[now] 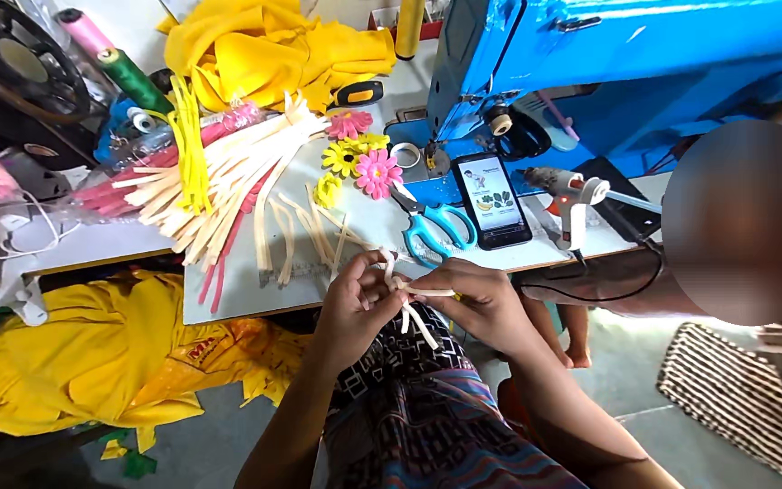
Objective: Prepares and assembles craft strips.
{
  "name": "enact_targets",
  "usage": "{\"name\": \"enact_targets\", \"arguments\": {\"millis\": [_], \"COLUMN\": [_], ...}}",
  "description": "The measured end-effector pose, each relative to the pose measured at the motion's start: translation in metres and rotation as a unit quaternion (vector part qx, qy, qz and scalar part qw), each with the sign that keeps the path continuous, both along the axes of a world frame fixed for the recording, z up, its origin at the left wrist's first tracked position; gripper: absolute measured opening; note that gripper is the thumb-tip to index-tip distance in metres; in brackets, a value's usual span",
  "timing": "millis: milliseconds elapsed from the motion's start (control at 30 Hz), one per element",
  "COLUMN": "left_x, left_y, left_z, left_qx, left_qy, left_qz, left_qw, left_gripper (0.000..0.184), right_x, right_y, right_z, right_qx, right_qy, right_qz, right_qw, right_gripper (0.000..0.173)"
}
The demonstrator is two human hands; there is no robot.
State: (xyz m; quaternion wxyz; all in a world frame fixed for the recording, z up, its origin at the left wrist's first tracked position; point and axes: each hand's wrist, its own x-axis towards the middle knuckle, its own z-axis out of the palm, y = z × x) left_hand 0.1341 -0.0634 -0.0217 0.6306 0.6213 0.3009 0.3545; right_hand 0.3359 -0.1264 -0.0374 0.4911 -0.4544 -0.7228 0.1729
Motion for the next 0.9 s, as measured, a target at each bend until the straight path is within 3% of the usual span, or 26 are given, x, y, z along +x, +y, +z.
{"name": "enact_targets", "arguments": {"millis": [233,433,700,900], "left_x": [0.007,0.009,0.003,0.009], "left_y": [-0.006,-0.009,-0.007,-0.009], "left_z": [-0.004,-0.006,-0.007,-0.012], "left_qx": [0.100,0.113,0.093,0.124], "left_qy": [0.011,-0.018,0.039,0.049], "left_qz": [0.056,0.077,0.013,0.030], "left_qw": [0.993,0.990,0.995,0.991], "left_gripper": [0.030,0.029,0.027,0.025], "right_x": [-0.015,-0.027,-0.018,-0.027], "right_y": [0.001,-0.001,0.004,-0.001], "right_z": [-0.015,-0.020,-0.017,-0.011], "right_qx": [0.003,-0.001,0.020,-0.064], "right_qy": [0.113,0.199,0.146,0.161], "right_qz": [-0.038,-0.031,-0.048,-0.056], "right_qw": [0.993,0.980,0.988,0.983], "right_gripper": [0.016,0.012,0.009,0.016]}}
